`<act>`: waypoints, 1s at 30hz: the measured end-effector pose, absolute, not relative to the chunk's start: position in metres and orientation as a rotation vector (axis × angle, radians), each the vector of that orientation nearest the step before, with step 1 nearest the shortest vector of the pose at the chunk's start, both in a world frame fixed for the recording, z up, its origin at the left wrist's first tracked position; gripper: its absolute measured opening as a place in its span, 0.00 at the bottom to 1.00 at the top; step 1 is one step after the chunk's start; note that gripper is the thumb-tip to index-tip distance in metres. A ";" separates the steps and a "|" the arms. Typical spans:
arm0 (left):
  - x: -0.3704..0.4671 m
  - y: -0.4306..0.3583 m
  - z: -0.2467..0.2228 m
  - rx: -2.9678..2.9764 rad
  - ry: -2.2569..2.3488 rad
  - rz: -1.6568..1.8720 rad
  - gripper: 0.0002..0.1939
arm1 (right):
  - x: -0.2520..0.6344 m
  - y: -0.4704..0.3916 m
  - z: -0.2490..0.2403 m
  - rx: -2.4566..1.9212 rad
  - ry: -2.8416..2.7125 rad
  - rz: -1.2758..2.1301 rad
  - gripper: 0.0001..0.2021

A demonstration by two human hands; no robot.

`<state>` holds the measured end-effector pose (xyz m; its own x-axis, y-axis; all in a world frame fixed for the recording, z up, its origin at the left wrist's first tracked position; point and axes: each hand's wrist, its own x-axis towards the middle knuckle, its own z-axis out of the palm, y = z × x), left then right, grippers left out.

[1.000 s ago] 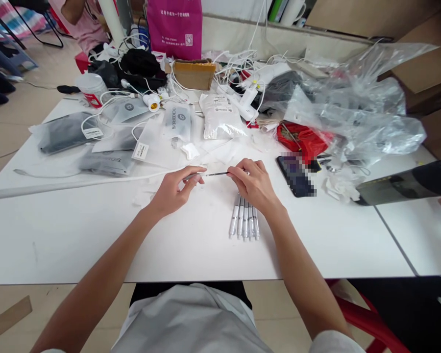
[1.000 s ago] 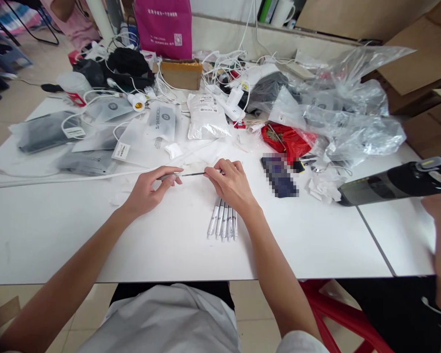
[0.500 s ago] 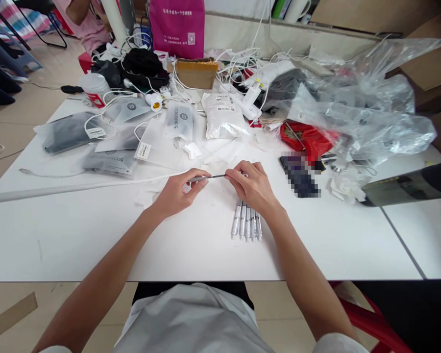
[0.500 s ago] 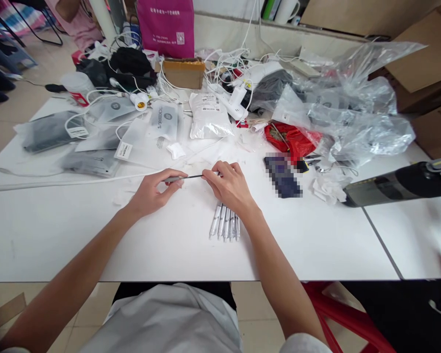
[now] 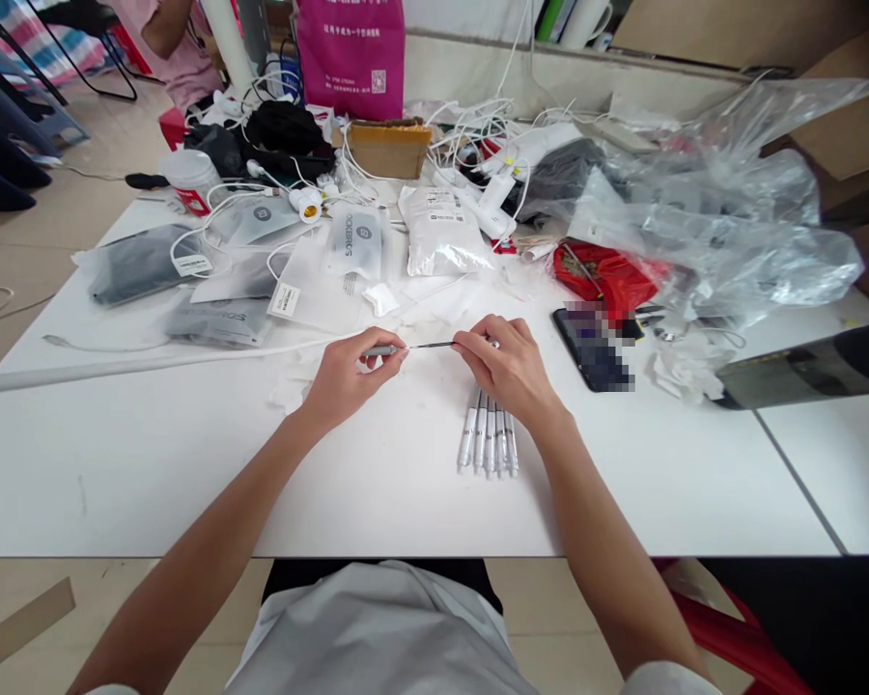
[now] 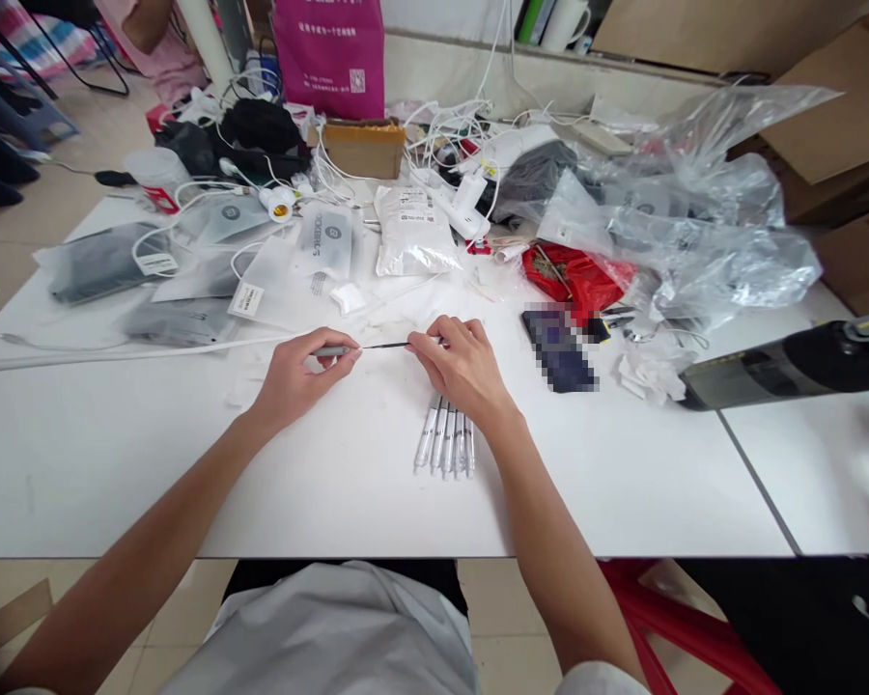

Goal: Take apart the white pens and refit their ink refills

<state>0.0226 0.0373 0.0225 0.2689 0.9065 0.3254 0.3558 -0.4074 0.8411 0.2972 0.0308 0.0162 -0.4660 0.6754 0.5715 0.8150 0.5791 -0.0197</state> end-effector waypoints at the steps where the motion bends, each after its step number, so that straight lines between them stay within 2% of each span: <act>1: 0.023 0.037 0.023 1.903 1.131 1.093 0.05 | 0.296 0.031 0.015 -1.183 -2.283 -0.344 0.07; 15: 0.025 0.034 0.014 2.097 1.111 0.923 0.08 | 0.268 0.024 0.007 -1.104 -2.367 -0.322 0.08; 19: 0.025 0.037 0.004 2.226 1.081 0.919 0.09 | 0.263 0.021 0.003 -1.048 -2.378 -0.175 0.09; 23: 0.026 0.039 -0.002 2.262 1.068 0.916 0.10 | 0.262 0.019 0.003 -1.023 -2.364 0.038 0.07; 30: 0.027 0.038 0.000 2.225 1.077 0.950 0.09 | 0.263 0.020 0.006 -1.105 -2.378 -0.090 0.08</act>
<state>0.0268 0.0382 -0.0003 0.4472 0.8125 0.3740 0.4725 -0.5697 0.6725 0.2633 0.0203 0.0060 -0.5374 0.6962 0.4759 0.7301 0.6665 -0.1507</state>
